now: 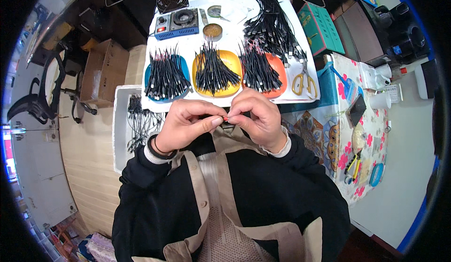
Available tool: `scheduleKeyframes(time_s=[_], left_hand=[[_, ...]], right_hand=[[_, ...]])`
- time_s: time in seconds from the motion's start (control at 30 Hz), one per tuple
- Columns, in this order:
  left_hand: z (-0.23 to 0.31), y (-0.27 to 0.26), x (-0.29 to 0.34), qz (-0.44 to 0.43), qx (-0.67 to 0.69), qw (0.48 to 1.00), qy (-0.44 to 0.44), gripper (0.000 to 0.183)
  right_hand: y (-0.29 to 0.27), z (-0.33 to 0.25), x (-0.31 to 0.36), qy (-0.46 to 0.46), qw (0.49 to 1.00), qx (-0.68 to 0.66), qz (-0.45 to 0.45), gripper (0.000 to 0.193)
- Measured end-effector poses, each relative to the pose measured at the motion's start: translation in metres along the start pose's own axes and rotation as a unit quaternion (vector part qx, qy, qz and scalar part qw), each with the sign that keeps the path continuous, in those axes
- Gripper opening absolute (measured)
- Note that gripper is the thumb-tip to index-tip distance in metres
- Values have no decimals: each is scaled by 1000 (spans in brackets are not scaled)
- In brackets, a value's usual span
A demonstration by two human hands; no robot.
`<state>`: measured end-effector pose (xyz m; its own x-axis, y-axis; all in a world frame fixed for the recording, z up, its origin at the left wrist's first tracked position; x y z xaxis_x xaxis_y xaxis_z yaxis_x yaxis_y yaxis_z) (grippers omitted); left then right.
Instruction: The person repeatedly picks a black wire and a small red connector, joins them by hand, and places the assembled unit into a white bin. The process is repeated continuously with components organized in colored bowls on the table.
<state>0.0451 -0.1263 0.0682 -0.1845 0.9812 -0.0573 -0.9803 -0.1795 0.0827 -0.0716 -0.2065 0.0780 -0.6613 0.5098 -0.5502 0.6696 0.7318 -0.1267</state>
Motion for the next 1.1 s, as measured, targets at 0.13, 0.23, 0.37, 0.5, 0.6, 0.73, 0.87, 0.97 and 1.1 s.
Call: scheduleKeyframes(time_s=[0.13, 0.23, 0.37, 0.5, 0.6, 0.73, 0.87, 0.97, 1.1], left_hand=[[42, -26, -26, 110, -72, 989, 61, 13], [65, -55, -68, 190, -287, 930, 131, 9], [33, -65, -164, 99, -551, 799, 220, 11], [-38, -78, -215, 6, -597, 782, 181, 7], [-71, -87, -230, -11, -614, 774, 156, 8], [-88, -91, -241, -5, -614, 775, 151, 8], [-97, -94, -247, -20, -639, 760, 114, 10], [-99, -93, -249, -26, -653, 749, 108, 10], [-98, -89, -251, -22, -643, 757, 115, 9]], right_hand=[[-13, 37, 1, 94, 987, -126, 32, 24], [-18, 60, 5, 113, 993, -19, 16, 19], [-15, 77, 15, 116, 993, 18, -21, 15], [-9, 90, 24, 129, 988, 14, -81, 13], [-11, 100, 29, 155, 983, 11, -100, 12], [-15, 109, 32, 167, 980, 12, -107, 11], [-18, 111, 30, 153, 984, 2, -86, 11], [-17, 111, 29, 147, 986, 1, -82, 11], [-16, 111, 30, 142, 987, 9, -77, 11]])
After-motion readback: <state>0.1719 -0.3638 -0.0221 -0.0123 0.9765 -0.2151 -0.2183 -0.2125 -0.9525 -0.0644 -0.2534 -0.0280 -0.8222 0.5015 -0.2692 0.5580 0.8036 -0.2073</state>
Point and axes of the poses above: each hand's wrist, its own x-axis away from the middle knuckle, its own y-axis out of the palm, z = x × y, the point moved 8 cm from there along -x, towards the middle knuckle, and after that the axes turned 6 degrees about z, right-handed, at the moved point
